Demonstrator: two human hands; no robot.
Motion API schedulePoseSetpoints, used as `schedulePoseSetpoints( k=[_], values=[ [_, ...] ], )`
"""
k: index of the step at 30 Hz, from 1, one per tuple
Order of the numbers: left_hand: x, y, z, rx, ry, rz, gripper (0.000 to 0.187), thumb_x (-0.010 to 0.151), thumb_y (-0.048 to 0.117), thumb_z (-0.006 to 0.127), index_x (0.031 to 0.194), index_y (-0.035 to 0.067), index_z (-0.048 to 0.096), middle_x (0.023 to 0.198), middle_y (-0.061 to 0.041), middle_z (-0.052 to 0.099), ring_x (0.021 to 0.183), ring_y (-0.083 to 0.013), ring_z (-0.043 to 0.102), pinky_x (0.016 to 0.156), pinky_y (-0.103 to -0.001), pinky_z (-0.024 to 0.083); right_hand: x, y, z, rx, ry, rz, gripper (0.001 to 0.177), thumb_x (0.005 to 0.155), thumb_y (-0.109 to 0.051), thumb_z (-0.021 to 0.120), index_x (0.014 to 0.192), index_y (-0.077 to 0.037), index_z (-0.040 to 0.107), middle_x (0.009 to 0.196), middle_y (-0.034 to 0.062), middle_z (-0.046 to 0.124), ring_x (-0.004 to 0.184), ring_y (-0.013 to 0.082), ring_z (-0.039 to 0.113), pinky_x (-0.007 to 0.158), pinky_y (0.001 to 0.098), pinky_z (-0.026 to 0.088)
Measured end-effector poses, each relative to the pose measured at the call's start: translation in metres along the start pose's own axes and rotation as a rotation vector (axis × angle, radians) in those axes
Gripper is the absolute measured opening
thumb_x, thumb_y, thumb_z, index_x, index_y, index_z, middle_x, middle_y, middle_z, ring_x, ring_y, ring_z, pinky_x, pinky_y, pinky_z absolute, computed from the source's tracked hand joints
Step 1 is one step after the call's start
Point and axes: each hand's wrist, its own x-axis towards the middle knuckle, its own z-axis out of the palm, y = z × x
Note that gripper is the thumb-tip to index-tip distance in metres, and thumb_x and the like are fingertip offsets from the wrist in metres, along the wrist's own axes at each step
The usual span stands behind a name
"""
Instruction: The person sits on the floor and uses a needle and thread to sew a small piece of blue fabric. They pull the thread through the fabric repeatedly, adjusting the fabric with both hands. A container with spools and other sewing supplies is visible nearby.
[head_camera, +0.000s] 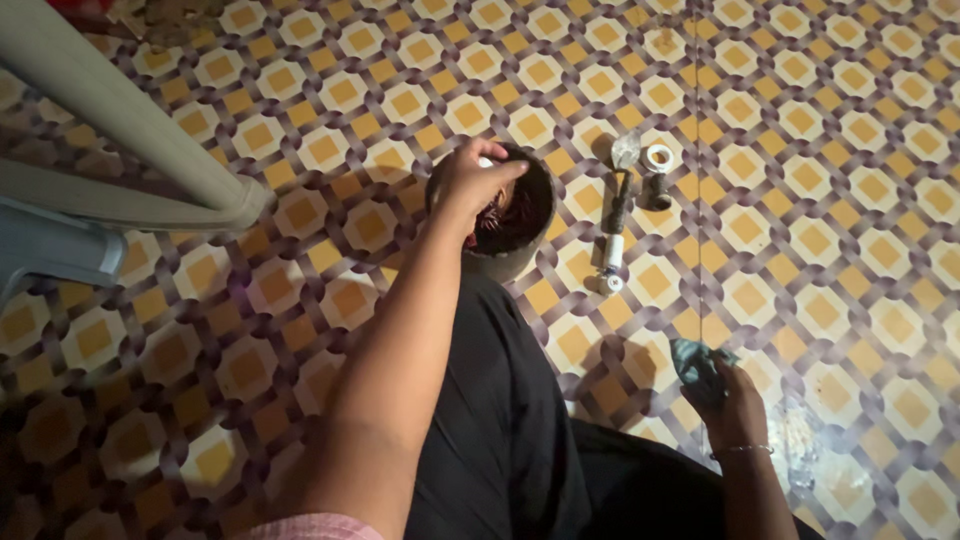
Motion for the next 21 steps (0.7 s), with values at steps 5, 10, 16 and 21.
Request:
schedulePoseSetpoints(
  k=[5, 10, 16, 21],
  values=[
    [0.004, -0.004, -0.009, -0.127, 0.027, 0.011, 0.039, 0.073, 0.026, 0.087, 0.104, 0.012, 0.067, 0.101, -0.008, 0.074, 0.086, -0.0209, 0.070, 0.077, -0.037, 0.059, -0.001, -0.009, -0.008, -0.463, 0.037, -0.107, 0.061, 0.072, -0.013, 0.087, 0.127, 0.003, 0.066, 0.109, 0.0180, 0.070, 0.100, 0.0301, 0.068, 0.087, 0.0400, 0.055],
    [0.004, -0.023, -0.028, 0.038, 0.217, 0.174, 0.038, 0.077, 0.022, 0.083, 0.109, 0.012, 0.066, 0.105, -0.006, 0.075, 0.093, -0.0205, 0.072, 0.082, -0.035, 0.059, 0.004, -0.013, -0.006, -0.037, 0.099, 0.176, 0.057, 0.075, -0.019, 0.084, 0.124, 0.003, 0.064, 0.111, 0.0169, 0.070, 0.102, 0.0304, 0.069, 0.088, 0.0408, 0.055],
    [0.008, -0.038, -0.019, 0.478, 0.107, 0.278, 0.036, 0.079, 0.019, 0.082, 0.111, 0.012, 0.068, 0.115, -0.013, 0.072, 0.109, -0.0311, 0.068, 0.093, -0.041, 0.053, 0.004, -0.013, 0.000, -0.382, 0.017, -0.089, 0.059, 0.071, -0.008, 0.086, 0.126, 0.003, 0.065, 0.113, 0.0180, 0.069, 0.102, 0.0302, 0.069, 0.090, 0.0391, 0.055],
    [-0.003, -0.029, -0.013, 0.797, -0.046, 0.349, 0.047, 0.072, 0.026, 0.087, 0.115, 0.018, 0.071, 0.124, -0.016, 0.066, 0.119, -0.0367, 0.059, 0.098, -0.045, 0.046, 0.016, -0.014, 0.001, 0.906, 0.223, 0.692, 0.049, 0.083, -0.022, 0.076, 0.125, 0.000, 0.063, 0.116, 0.0132, 0.069, 0.101, 0.0272, 0.070, 0.083, 0.0410, 0.057]
  ],
)
